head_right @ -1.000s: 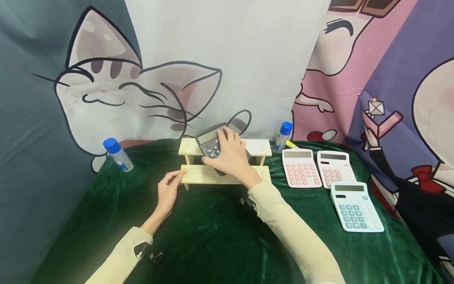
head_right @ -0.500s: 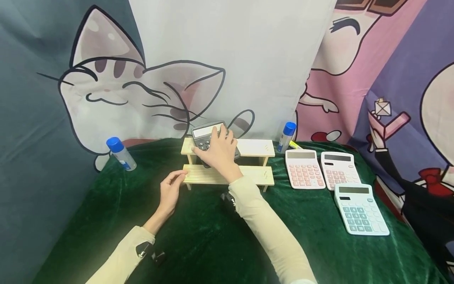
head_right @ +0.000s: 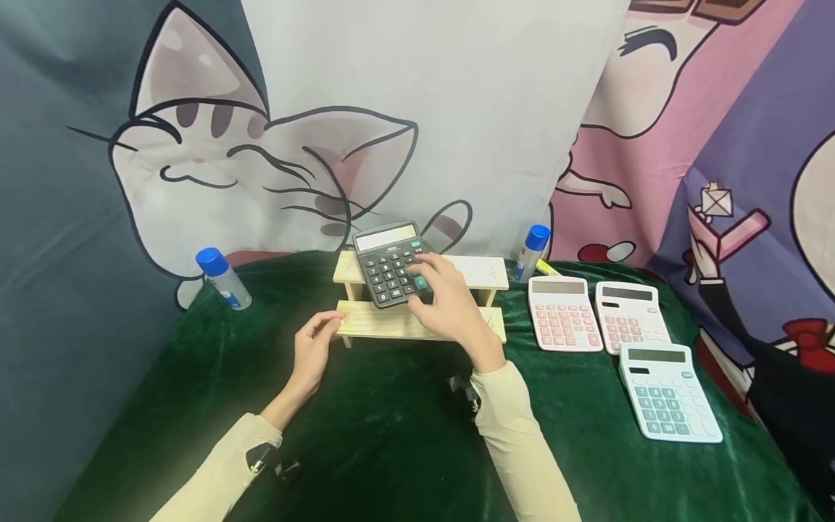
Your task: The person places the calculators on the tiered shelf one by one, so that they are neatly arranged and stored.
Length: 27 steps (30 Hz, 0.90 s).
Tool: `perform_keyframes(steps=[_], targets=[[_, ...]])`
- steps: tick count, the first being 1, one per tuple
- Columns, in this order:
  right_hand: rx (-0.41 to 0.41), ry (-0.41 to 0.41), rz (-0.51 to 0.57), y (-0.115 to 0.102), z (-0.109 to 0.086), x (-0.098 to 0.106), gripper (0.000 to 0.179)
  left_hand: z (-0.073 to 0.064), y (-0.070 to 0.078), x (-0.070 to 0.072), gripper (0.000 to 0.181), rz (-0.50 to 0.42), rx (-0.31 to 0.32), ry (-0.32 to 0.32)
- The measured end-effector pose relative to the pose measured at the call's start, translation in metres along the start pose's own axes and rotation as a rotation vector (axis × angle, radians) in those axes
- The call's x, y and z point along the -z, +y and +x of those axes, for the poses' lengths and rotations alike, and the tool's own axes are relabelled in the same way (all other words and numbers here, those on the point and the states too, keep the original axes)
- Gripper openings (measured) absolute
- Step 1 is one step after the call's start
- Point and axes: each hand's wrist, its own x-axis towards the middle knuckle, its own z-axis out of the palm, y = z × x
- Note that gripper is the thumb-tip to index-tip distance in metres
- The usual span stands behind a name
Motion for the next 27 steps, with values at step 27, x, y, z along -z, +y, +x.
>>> perform_keyframes(steps=[27], targets=[[0.051, 0.049, -0.212, -0.002, -0.002, -0.029, 0.04, 0.001, 0.001, 0.001, 0.021, 0.022, 0.022, -0.025]])
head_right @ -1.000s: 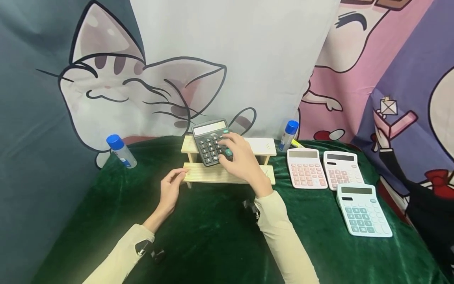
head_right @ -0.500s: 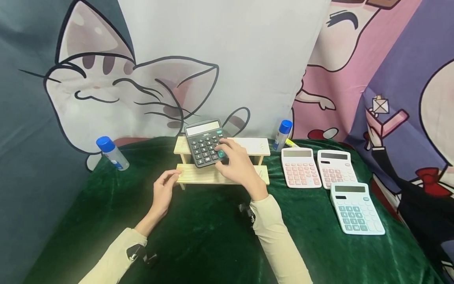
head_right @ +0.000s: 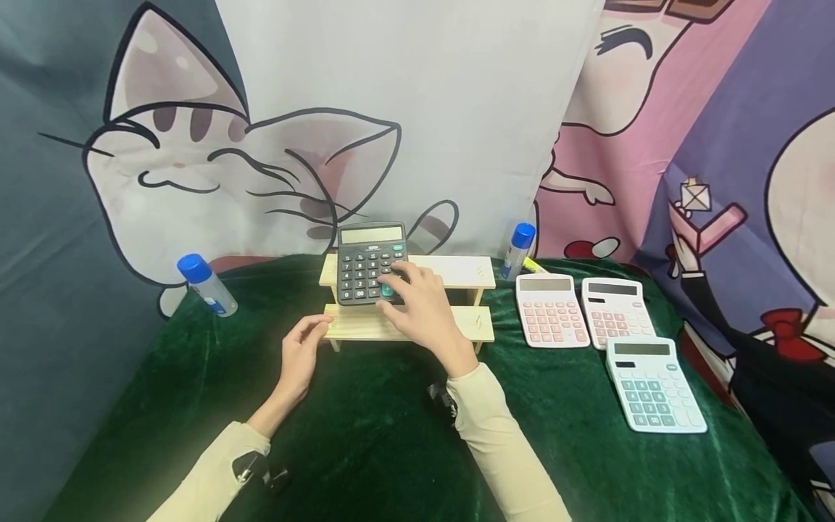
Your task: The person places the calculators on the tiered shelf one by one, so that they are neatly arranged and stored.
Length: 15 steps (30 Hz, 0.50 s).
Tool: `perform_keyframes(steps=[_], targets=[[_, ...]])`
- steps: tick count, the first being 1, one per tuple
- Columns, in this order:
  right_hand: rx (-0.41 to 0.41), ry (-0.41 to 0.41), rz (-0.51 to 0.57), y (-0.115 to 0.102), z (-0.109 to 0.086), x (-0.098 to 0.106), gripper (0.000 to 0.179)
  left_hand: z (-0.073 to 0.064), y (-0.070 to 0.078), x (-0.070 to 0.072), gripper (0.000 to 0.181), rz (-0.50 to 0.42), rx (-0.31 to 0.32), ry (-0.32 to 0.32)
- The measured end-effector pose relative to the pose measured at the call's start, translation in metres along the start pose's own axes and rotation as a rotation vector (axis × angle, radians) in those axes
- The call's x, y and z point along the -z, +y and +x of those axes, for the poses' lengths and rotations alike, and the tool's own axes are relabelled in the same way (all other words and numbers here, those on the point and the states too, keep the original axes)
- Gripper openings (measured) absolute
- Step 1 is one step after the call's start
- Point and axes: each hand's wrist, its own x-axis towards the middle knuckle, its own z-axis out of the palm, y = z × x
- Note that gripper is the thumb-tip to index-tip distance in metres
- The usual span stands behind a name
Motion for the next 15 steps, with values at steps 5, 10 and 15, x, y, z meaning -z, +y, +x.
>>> perform_keyframes(steps=[5, 10, 15], targets=[[-0.011, 0.029, -0.029, -0.0055, 0.0002, -0.0085, 0.042, -0.0009, 0.0001, 0.0007, 0.021, -0.018, -0.007, -0.002], [-0.026, 0.04, -0.038, -0.0078, -0.0005, -0.0101, 0.042, -0.0007, 0.0003, 0.0005, 0.021, -0.014, -0.01, -0.004], [-0.025, 0.026, -0.044, -0.0079, -0.0013, -0.0088, 0.041, 0.0003, -0.001, -0.0001, 0.02, -0.017, -0.011, -0.001]])
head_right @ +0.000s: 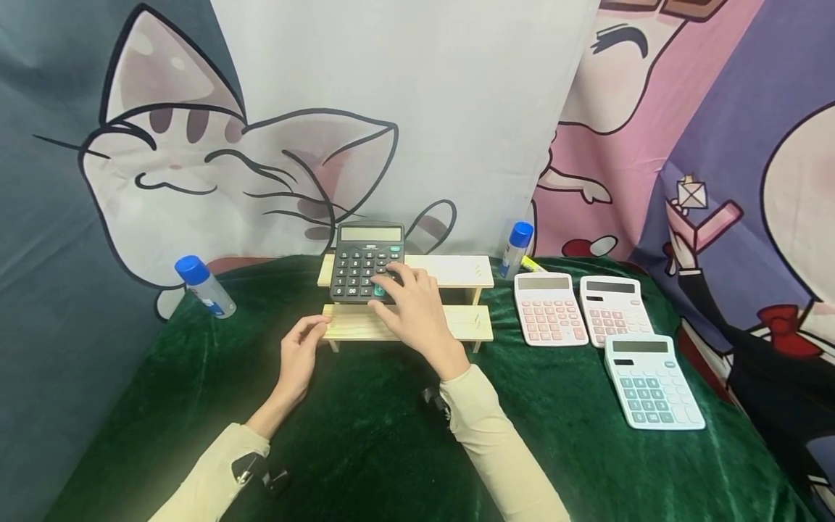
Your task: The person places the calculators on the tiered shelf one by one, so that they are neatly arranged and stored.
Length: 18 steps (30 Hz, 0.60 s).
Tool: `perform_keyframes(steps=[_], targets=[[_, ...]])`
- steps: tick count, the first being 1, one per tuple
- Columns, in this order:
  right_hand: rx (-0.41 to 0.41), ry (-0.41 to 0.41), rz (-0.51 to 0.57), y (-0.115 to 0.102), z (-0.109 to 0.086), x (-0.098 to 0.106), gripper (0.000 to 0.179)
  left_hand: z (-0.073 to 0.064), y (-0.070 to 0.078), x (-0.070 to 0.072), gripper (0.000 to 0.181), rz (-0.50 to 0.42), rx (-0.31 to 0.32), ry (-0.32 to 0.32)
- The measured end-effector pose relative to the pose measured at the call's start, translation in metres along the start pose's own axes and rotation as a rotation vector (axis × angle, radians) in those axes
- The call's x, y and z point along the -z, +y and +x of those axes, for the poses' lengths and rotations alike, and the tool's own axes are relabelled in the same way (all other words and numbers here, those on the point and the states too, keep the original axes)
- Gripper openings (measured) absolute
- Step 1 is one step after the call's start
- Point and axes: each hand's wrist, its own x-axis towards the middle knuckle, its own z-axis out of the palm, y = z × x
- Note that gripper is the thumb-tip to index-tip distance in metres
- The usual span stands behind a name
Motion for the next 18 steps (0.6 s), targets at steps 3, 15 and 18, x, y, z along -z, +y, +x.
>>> perform_keyframes(steps=[3, 15, 18], targets=[[0.01, -0.026, -0.01, -0.002, -0.001, 0.001, 0.042, -0.001, 0.0, 0.002, 0.02, 0.001, -0.002, 0.002], [0.003, -0.087, 0.178, 0.013, -0.015, 0.024, 0.052, -0.001, 0.001, 0.002, 0.023, 0.004, -0.005, -0.001], [-0.018, -0.011, 0.215, 0.029, -0.03, 0.039, 0.048, 0.0, 0.0, 0.0, 0.022, 0.003, -0.014, -0.006]])
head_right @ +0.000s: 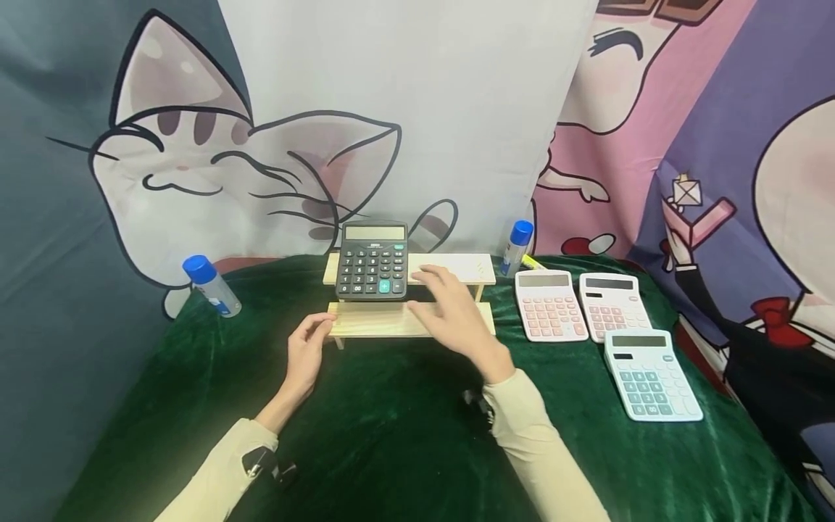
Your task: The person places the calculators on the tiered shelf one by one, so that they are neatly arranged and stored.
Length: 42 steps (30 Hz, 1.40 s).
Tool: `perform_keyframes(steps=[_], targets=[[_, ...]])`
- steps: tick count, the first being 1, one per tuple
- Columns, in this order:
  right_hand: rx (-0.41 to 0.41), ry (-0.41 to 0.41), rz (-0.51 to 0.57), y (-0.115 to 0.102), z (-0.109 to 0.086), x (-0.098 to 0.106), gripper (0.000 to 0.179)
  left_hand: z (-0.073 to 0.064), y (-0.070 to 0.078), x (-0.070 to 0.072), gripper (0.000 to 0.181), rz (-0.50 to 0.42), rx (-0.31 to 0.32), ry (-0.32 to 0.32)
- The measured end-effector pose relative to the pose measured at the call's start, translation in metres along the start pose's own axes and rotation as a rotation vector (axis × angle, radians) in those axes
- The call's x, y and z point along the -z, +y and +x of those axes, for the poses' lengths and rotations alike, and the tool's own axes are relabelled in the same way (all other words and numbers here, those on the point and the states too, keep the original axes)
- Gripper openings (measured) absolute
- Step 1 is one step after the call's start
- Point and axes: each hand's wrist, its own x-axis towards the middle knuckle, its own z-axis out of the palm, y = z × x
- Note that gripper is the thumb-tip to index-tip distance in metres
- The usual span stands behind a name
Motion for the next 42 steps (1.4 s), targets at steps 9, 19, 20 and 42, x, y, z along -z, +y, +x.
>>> perform_keyframes(steps=[9, 19, 20, 42], targets=[[-0.136, 0.255, 0.012, 0.068, -0.074, 0.047, 0.037, 0.002, -0.006, 0.004, 0.016, 0.012, -0.064, 0.018], [-0.519, 0.449, -0.079, 0.118, -0.156, 0.094, 0.043, 0.002, -0.001, 0.006, 0.022, 0.031, 0.002, 0.008], [-0.573, 0.475, -0.08, 0.12, -0.162, 0.099, 0.045, 0.002, -0.002, 0.005, 0.023, 0.028, 0.001, 0.007], [-1.238, -0.145, -0.309, 0.163, -0.218, 0.153, 0.14, 0.001, -0.002, -0.002, 0.02, 0.006, 0.007, -0.004]])
